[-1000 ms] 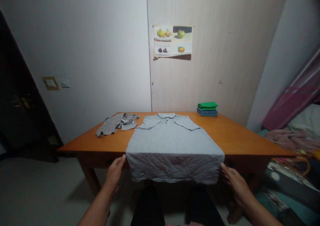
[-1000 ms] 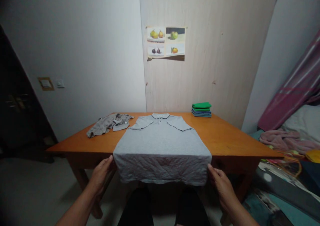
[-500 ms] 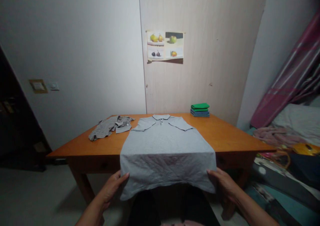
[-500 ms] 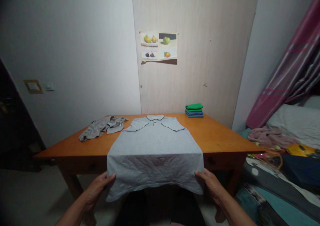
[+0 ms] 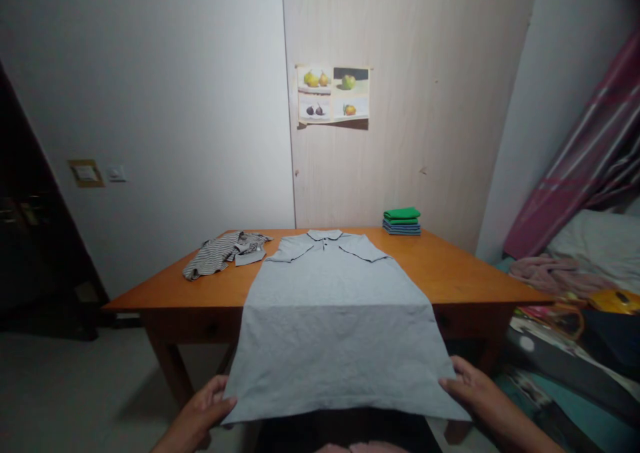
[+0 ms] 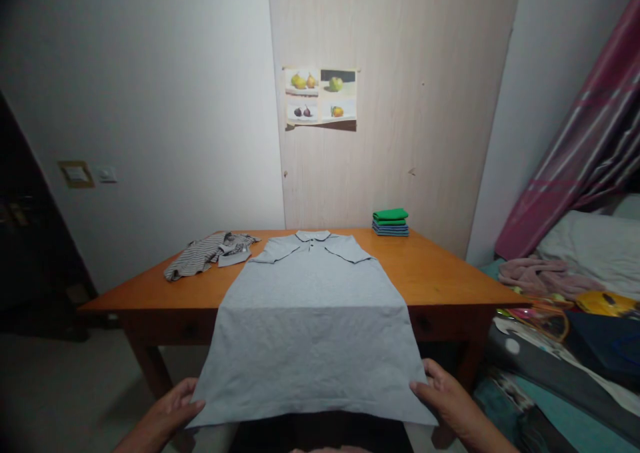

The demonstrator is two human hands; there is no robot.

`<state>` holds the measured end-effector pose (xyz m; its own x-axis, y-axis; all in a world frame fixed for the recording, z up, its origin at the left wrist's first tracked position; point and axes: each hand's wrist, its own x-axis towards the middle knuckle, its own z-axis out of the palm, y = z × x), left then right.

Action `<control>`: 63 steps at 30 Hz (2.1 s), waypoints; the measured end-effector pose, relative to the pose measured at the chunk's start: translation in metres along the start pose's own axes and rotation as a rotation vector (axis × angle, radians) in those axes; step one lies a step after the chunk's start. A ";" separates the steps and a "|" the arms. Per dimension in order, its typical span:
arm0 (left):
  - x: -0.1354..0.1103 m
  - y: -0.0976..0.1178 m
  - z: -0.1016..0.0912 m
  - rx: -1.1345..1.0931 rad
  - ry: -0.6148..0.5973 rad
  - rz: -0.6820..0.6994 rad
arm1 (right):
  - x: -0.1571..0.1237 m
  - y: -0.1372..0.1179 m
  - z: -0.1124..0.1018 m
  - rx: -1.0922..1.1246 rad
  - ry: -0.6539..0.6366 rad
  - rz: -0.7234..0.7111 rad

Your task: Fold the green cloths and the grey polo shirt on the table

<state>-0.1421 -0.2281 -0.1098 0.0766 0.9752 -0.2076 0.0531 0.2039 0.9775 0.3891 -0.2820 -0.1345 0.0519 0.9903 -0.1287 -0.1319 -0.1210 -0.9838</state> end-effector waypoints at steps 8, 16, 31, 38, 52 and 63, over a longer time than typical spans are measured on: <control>-0.038 0.057 -0.005 -0.183 0.080 0.097 | -0.039 -0.076 -0.002 0.029 0.154 0.004; -0.031 0.115 -0.015 -0.354 0.012 0.165 | -0.022 -0.137 -0.002 0.091 0.001 -0.218; 0.003 0.167 0.005 -0.178 0.153 0.374 | 0.039 -0.169 0.005 0.134 0.112 -0.230; 0.009 0.170 0.001 -0.046 0.232 0.408 | 0.039 -0.177 0.001 0.057 0.203 -0.333; 0.049 0.198 -0.014 0.379 0.343 0.683 | 0.079 -0.194 0.002 0.054 0.182 -0.388; 0.142 0.257 0.011 -0.022 0.247 0.557 | 0.182 -0.242 0.002 0.093 0.216 -0.399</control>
<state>-0.1069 -0.0382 0.1117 -0.1460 0.9265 0.3468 0.0507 -0.3431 0.9379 0.4283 -0.0726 0.0800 0.3203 0.9202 0.2251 -0.1473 0.2831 -0.9477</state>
